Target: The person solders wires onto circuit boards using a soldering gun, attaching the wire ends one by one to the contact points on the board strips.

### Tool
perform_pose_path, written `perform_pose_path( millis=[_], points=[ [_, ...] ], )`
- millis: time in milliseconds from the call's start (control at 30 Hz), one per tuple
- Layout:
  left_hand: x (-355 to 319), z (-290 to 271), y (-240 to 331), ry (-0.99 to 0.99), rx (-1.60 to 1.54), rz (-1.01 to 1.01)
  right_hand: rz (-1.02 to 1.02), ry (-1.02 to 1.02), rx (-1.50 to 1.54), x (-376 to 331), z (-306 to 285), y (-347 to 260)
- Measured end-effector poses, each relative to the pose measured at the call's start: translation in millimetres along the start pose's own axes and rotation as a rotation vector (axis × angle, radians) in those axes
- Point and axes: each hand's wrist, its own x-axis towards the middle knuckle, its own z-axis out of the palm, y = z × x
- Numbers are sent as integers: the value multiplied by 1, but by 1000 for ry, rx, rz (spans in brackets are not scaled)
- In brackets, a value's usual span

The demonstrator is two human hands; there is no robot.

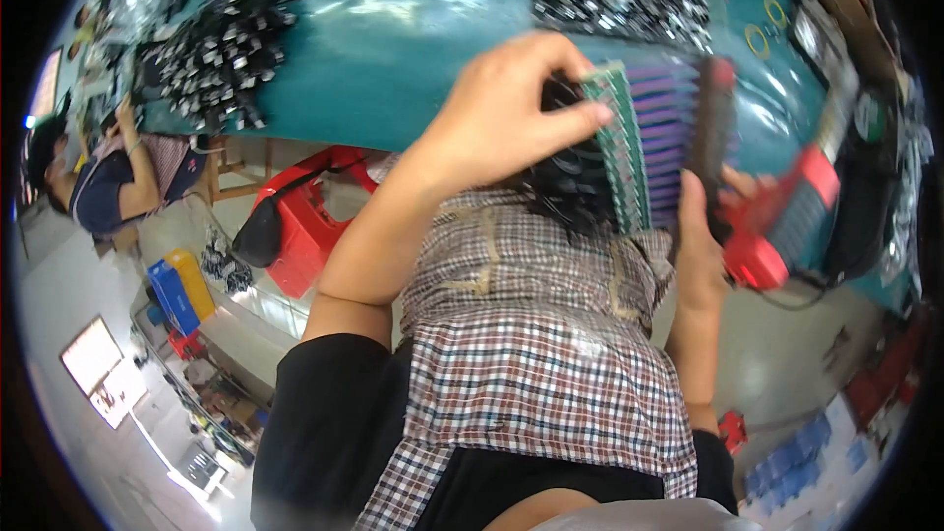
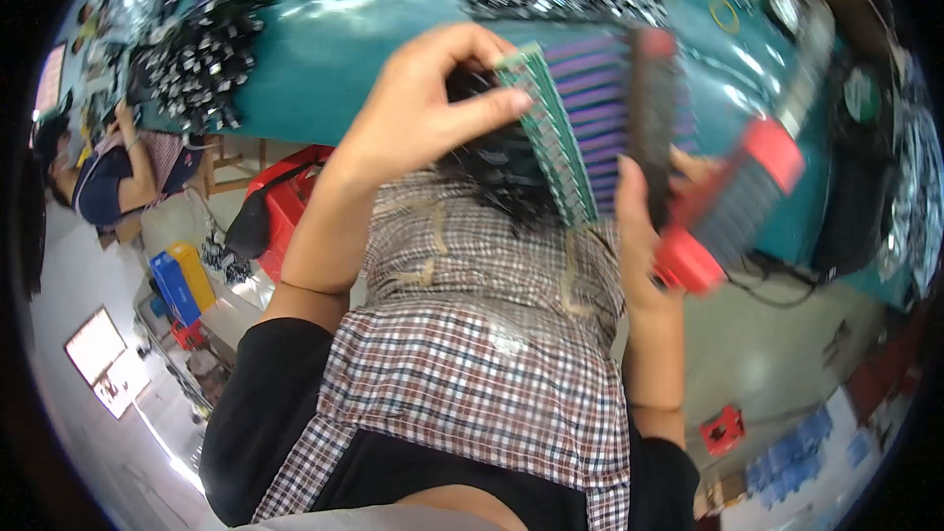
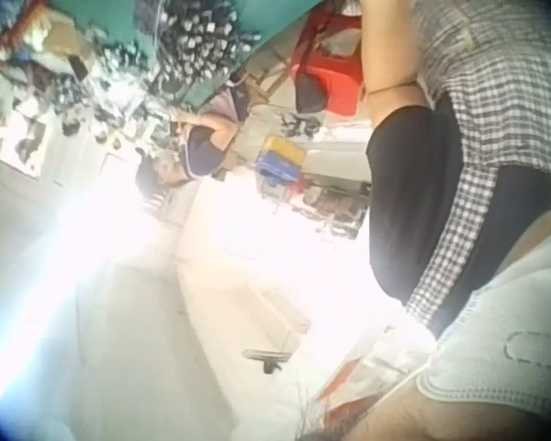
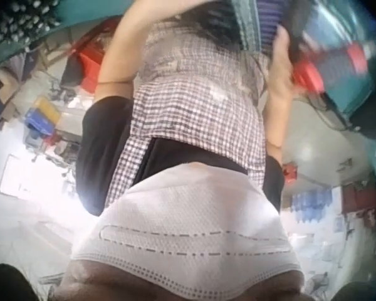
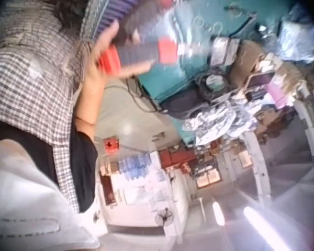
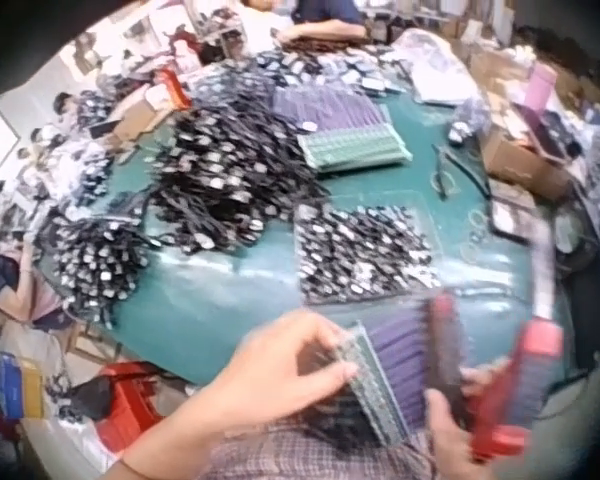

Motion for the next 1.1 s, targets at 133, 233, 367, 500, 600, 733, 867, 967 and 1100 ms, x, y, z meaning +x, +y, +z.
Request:
perform_pose_path(
  millis=[133, 233, 367, 500, 600, 733, 867, 967, 1100],
  points=[
    [-13, -9, 10, -236, -873, -299, 45, 107, 19, 4, -24, 18],
    [-19, -42, 6, -72, -957, -362, 86, 260, 217, 12, -29, 10],
    [-28, -137, 2, 431, -651, -347, 160, 278, 250, 14, -33, 17],
    [-18, -279, -27, 831, -455, -356, 207, 259, 232, 14, -37, 23],
    [-19, -390, -82, 858, -291, -432, 173, 259, 289, 13, -34, 29],
    [-20, -489, -169, 647, 632, -406, 196, 259, 347, 13, -33, 31],
    [-24, -470, -222, 360, 1090, -618, 210, 253, 293, 16, -37, 26],
    [27, -386, -170, 31, 1201, -922, 307, 226, 159, 11, -46, 13],
    [44, -338, -87, 937, 1517, -358, 317, 199, 163, 11, -46, 20]
  ],
)
